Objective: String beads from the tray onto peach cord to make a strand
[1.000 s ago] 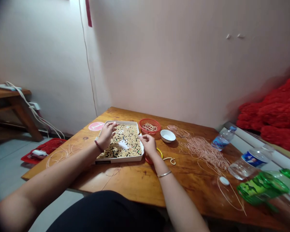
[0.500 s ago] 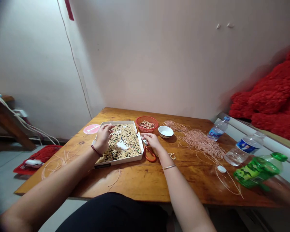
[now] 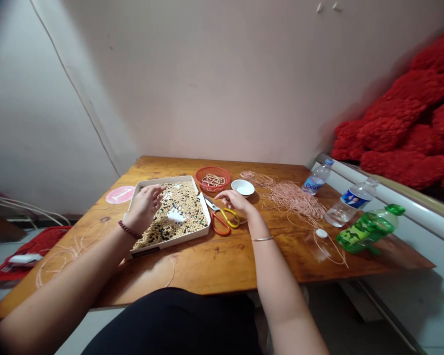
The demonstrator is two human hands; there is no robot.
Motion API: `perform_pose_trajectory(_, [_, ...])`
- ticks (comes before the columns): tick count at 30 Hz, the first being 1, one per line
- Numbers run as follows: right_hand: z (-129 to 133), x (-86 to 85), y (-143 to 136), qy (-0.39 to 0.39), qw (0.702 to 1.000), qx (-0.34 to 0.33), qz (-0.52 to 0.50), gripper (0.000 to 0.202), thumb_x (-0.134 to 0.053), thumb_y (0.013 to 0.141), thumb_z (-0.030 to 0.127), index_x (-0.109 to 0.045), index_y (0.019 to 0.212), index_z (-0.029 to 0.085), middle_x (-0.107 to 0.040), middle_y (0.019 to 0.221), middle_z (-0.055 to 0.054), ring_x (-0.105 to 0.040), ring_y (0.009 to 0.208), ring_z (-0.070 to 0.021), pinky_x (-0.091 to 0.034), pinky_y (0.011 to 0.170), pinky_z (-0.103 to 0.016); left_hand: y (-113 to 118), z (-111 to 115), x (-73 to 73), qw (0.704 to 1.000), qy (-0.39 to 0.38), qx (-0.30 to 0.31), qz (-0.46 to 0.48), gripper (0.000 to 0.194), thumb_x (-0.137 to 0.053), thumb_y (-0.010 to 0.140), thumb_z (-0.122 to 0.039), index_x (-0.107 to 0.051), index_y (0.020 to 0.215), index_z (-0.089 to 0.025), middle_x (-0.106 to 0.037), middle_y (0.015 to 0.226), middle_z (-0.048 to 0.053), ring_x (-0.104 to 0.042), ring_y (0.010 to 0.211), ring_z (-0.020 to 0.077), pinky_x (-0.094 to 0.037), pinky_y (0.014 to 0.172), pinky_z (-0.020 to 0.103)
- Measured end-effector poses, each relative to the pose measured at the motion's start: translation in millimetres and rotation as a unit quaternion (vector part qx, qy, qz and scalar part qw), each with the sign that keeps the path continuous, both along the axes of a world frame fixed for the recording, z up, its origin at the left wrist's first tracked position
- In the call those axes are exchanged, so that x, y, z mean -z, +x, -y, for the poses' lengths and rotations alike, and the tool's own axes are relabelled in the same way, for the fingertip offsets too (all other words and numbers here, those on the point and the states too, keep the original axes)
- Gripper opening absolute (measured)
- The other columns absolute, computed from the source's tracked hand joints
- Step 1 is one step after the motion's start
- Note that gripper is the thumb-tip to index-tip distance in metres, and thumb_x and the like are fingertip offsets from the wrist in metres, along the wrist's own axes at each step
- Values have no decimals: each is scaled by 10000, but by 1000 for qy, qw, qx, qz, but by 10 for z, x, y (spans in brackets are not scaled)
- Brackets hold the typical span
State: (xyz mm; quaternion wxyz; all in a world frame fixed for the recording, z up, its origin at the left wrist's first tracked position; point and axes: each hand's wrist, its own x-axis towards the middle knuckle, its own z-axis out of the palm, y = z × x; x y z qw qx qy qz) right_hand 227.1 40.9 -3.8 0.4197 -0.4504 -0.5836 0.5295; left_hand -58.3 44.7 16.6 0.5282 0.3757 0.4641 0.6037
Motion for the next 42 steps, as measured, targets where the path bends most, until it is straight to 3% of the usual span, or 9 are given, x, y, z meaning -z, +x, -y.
perform_pose_trajectory(5, [101,-148,119,14,1000,-6,-8,337,-599,746,470,-613,641,151,-353,464,70,-277,418,-52,-182,424,-207,50,23,-21,996,0,83,41,217,-703,653,-313,-562,772,-199,-665,984,35,-500,554,47,-375,452,133])
perform_pose_trajectory(12, [384,-443,243,67,994,-8,-83,332,-645,732,453,-521,590,180,-502,590,11,-459,535,-102,-376,534,-245,119,88,-37,981,8,182,69,211,-728,671,-281,-555,762,-202,-646,919,18,-459,523,40,-388,452,142])
perform_pose_trajectory(17, [487,-523,266,55,994,-1,-96,376,-647,726,490,-474,570,195,-483,587,-3,-505,584,-143,-421,548,-282,118,100,-49,980,17,192,49,206,-720,687,-302,-556,768,-208,-645,923,18,-466,524,48,-401,462,163])
perform_pose_trajectory(20, [501,-534,252,43,993,-16,-105,344,-633,759,451,-489,590,189,-448,576,16,-448,532,-108,-387,518,-255,117,93,-45,979,14,195,60,203,-729,680,-288,-566,770,-210,-647,914,8,-488,536,45,-399,458,159])
perform_pose_trajectory(25, [489,-504,133,1,995,-61,-82,321,-636,769,436,-520,622,175,-287,496,77,-196,440,-49,-175,424,-208,128,101,-20,975,5,215,53,208,-735,677,-281,-569,782,-213,-647,906,5,-510,554,50,-404,464,156])
perform_pose_trajectory(30, [463,-429,-126,-8,986,-133,-96,213,-637,781,372,-581,828,172,-274,520,88,-162,441,-51,-98,418,-213,114,172,-25,976,-6,217,11,235,-742,674,-300,-558,784,-203,-640,874,13,-542,601,62,-415,517,158])
perform_pose_trajectory(33, [428,-334,-328,-15,980,-87,-177,250,-620,783,288,-527,1003,213,-326,571,84,-185,443,-59,-122,409,-205,99,214,-18,973,-7,231,-19,242,-722,705,-349,-547,787,-203,-644,884,24,-559,645,75,-418,552,172])
perform_pose_trajectory(39, [381,-84,-709,-60,961,-12,-269,328,-657,708,257,-467,973,215,-394,605,83,-225,437,-44,-114,405,-185,96,247,15,975,20,220,-31,252,-666,752,-366,-481,745,-196,-647,908,51,-597,801,132,-424,607,204])
perform_pose_trajectory(42, [384,19,-822,-81,961,0,-265,348,-666,695,283,-461,968,214,-417,624,85,-185,426,-32,-75,404,-184,109,270,15,966,24,254,-39,249,-652,765,-387,-489,807,-203,-599,740,1,-566,682,109,-409,588,204])
